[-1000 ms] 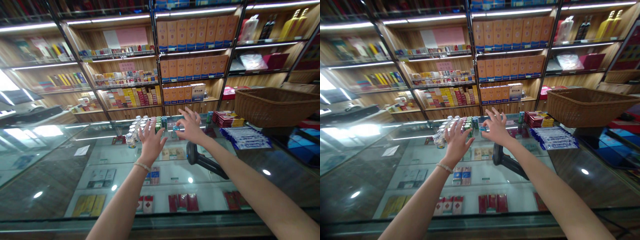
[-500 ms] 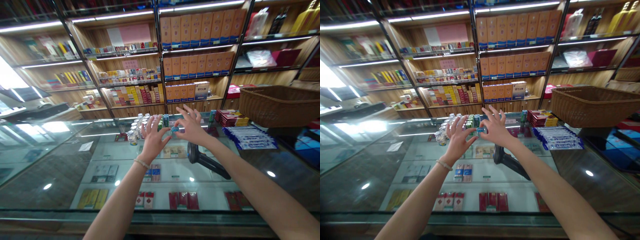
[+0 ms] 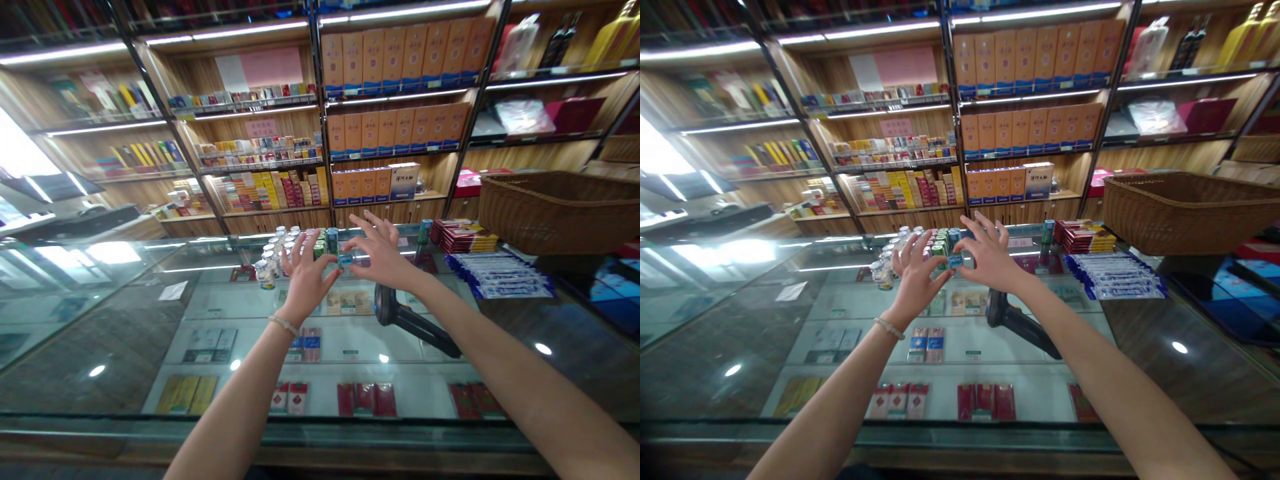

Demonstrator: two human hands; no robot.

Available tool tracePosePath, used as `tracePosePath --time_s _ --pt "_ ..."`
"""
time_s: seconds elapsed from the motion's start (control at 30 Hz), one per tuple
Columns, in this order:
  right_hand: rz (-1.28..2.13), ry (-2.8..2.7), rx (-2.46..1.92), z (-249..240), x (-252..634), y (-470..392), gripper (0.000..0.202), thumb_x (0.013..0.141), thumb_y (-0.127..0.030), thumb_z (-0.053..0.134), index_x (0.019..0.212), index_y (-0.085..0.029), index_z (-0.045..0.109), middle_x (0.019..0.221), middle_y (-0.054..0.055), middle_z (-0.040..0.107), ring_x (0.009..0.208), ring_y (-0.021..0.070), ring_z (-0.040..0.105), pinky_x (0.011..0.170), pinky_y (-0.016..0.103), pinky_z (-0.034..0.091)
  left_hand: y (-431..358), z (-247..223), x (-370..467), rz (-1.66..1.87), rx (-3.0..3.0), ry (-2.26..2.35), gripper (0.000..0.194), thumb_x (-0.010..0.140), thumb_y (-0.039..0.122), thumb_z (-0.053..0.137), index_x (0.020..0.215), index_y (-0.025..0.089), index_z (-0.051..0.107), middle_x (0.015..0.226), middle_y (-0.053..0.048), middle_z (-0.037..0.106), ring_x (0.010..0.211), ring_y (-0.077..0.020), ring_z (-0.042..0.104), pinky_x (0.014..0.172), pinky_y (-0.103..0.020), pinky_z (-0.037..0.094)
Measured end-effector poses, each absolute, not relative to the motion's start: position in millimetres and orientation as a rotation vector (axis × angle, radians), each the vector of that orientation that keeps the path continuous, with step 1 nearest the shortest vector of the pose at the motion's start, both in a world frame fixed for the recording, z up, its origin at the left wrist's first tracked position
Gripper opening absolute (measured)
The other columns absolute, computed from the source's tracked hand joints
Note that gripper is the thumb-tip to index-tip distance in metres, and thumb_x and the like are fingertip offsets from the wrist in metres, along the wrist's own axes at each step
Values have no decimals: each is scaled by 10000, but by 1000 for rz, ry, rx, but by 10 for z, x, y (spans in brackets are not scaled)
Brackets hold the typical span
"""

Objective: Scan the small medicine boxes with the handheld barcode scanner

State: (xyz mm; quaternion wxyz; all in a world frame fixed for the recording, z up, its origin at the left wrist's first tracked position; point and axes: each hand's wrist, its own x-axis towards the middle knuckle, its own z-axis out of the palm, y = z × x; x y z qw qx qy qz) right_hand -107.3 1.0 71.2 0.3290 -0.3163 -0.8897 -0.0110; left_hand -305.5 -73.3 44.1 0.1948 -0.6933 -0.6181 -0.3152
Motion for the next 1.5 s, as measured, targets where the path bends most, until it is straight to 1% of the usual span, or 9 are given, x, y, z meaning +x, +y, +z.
tracePosePath --time_s 0.07,0.13,0.33,0.47,0.57,0.73,1.0,1.3,1.5 --pt "26 -2322 -847 700 -1055 45 445 807 -368 717 1241 -277 673 1715 87 313 1604 352 150 1234 629 122 -714 439 -3073 -932 -1910 -1761 146 899 392 742 1001 293 777 1685 -47 381 1581 -376 243 1263 -712 106" --pt "60 -2309 -892 660 -1047 97 520 801 -391 740 1300 -274 652 1714 112 309 1603 360 154 1224 629 151 -691 434 -3094 -993 -1885 -1783 173 904 408 737 1018 283 777 1689 -55 374 1585 -369 234 1271 -685 143" --pt "48 -2305 -982 494 -1082 224 431 800 -554 800 1151 -305 774 1706 110 329 1590 393 172 1216 643 155 -634 429 -3129 -1136 -1846 -1786 221 902 460 733 967 250 753 1681 -78 389 1567 -354 285 1271 -624 238" --pt "38 -2304 -968 467 -1112 219 393 816 -589 784 1097 -315 798 1703 96 343 1582 412 183 1201 673 166 -618 428 -3130 -1165 -1861 -1755 227 905 462 729 951 239 742 1684 -96 380 1560 -332 309 1271 -583 273" --pt "40 -2311 -956 476 -1126 190 341 826 -564 785 1048 -307 808 1695 94 364 1584 409 183 1200 679 165 -612 417 -3128 -1169 -1865 -1743 229 908 462 726 953 237 741 1689 -95 369 1566 -326 299 1282 -566 261" --pt "31 -2305 -943 486 -1128 162 271 832 -507 787 1000 -295 807 1687 87 381 1583 402 188 1201 683 147 -602 398 -3129 -1168 -1862 -1747 235 907 470 725 971 245 747 1681 -88 386 1566 -334 295 1278 -580 259" --pt "-14 -2254 -930 512 -1103 145 179 823 -412 772 942 -278 782 1681 71 394 1591 378 188 1213 657 127 -588 390 -3145 -1148 -1845 -1766 231 910 471 722 958 246 743 1670 -87 408 1543 -335 334 1271 -579 274" --pt "-80 -2166 -870 522 -1061 175 159 800 -363 779 930 -276 750 1648 65 446 1565 372 266 1223 669 121 -564 371 -3182 -1205 -1861 -1780 226 864 443 781 974 249 747 1655 -106 426 1532 -364 350 1265 -633 254" --pt "-141 -2159 -838 542 -1047 164 146 810 -363 775 924 -278 743 1643 62 456 1559 370 287 1227 679 113 -543 346 -3212 -1211 -1865 -1760 212 863 422 787 998 262 760 1653 -102 425 1527 -359 359 1262 -617 272"
